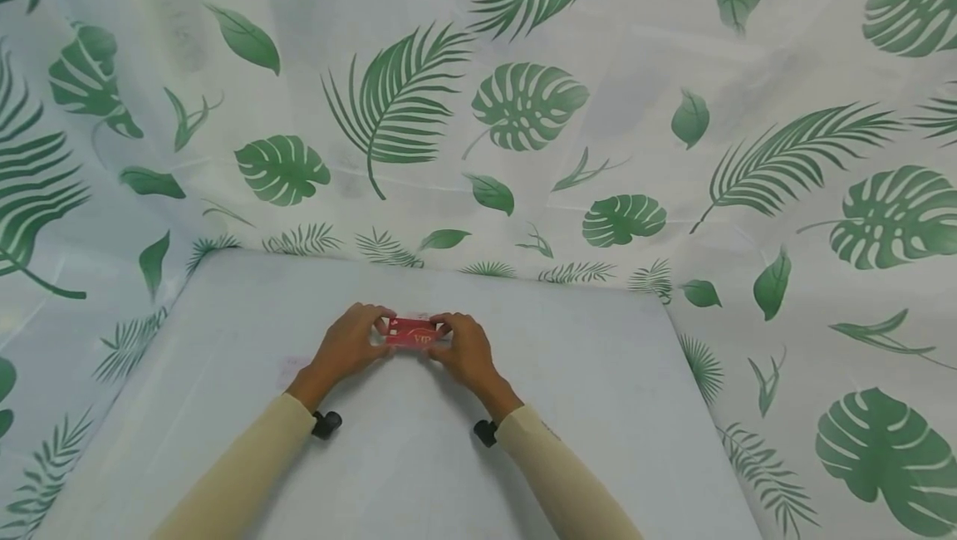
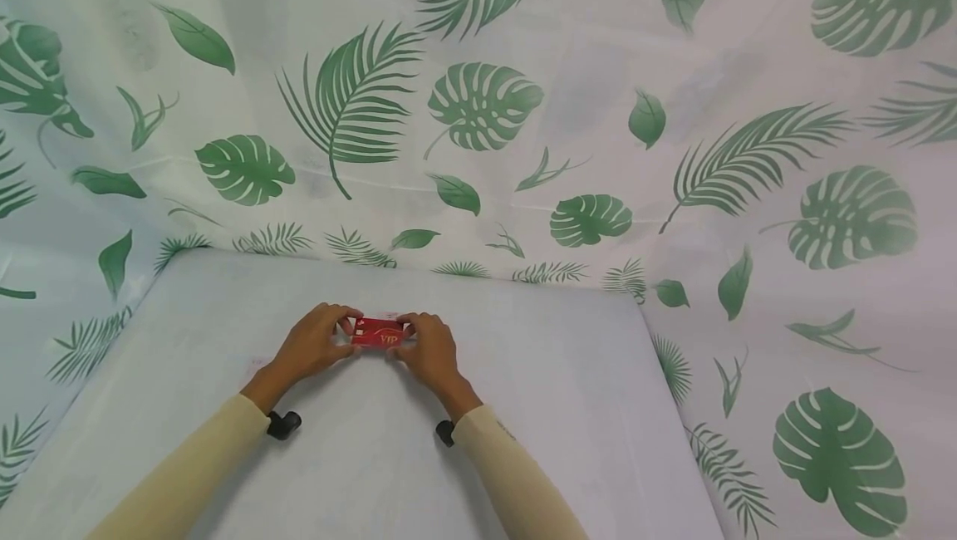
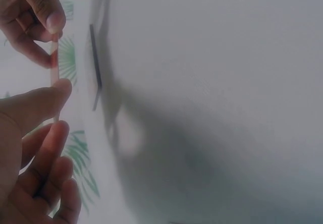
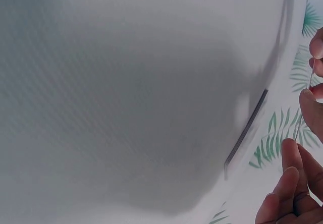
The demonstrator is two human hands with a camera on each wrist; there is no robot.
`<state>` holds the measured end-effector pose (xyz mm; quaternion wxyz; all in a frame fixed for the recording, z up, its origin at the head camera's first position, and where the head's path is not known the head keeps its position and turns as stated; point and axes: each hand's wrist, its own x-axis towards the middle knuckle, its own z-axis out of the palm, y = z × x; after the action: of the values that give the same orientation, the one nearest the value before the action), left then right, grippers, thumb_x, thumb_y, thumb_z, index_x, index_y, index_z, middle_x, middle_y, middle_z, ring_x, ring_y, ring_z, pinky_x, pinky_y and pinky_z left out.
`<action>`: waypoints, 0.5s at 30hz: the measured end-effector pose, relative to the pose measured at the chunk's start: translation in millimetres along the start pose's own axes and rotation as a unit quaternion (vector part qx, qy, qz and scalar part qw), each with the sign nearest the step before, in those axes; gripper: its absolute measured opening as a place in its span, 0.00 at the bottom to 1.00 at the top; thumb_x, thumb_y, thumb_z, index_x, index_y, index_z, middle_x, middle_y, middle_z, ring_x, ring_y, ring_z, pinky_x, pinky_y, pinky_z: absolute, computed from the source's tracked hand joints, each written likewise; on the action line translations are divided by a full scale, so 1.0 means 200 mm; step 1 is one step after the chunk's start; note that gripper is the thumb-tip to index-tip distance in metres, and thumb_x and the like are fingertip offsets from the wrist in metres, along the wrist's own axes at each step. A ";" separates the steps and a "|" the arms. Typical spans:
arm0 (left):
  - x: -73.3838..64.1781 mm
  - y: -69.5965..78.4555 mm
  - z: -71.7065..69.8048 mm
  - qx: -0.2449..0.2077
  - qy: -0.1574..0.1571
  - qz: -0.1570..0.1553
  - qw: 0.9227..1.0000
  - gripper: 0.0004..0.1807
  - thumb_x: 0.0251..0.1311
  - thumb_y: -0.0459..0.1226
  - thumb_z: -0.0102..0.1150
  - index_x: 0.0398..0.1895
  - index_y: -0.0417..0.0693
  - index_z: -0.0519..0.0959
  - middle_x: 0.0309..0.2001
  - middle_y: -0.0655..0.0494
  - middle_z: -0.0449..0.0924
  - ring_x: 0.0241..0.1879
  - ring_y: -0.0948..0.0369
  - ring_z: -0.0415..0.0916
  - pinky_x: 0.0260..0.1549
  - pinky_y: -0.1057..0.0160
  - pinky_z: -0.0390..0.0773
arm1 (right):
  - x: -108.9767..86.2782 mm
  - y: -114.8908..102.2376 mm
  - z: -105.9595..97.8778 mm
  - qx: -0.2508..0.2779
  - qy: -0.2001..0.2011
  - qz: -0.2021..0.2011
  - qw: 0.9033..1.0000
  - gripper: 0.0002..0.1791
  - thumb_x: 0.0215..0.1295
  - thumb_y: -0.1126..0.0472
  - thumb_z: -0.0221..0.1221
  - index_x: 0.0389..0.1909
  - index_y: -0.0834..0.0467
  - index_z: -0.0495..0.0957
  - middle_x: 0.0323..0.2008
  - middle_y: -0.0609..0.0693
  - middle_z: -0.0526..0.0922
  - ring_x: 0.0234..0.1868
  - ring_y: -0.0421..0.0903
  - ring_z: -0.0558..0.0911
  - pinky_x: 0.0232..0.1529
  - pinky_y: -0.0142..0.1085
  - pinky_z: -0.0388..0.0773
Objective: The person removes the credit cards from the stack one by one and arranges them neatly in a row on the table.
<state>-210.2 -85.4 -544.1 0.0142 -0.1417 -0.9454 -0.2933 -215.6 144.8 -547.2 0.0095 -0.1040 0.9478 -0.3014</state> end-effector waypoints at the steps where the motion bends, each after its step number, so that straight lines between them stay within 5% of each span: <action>1: -0.01 0.00 0.00 0.000 0.003 0.004 1.000 0.30 0.56 0.39 0.80 0.62 0.46 0.82 0.40 0.55 0.83 0.45 0.56 0.74 0.49 0.51 0.80 | 0.00 0.00 0.00 -0.001 -0.001 0.000 1.000 0.27 0.60 0.56 0.77 0.62 0.51 0.84 0.43 0.47 0.87 0.46 0.45 0.80 0.53 0.44 0.78; 15: -0.10 -0.03 -0.02 0.008 0.012 0.016 1.000 0.30 0.54 0.38 0.81 0.61 0.47 0.83 0.38 0.57 0.82 0.43 0.58 0.73 0.47 0.53 0.80 | -0.07 -0.05 0.03 -0.002 0.003 -0.012 1.000 0.30 0.57 0.56 0.80 0.61 0.49 0.85 0.40 0.44 0.86 0.42 0.41 0.77 0.46 0.38 0.74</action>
<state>-193.1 -97.2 -545.9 0.0315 -0.1527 -0.9452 -0.2869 -198.7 136.3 -547.8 0.0033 -0.1146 0.9470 -0.3002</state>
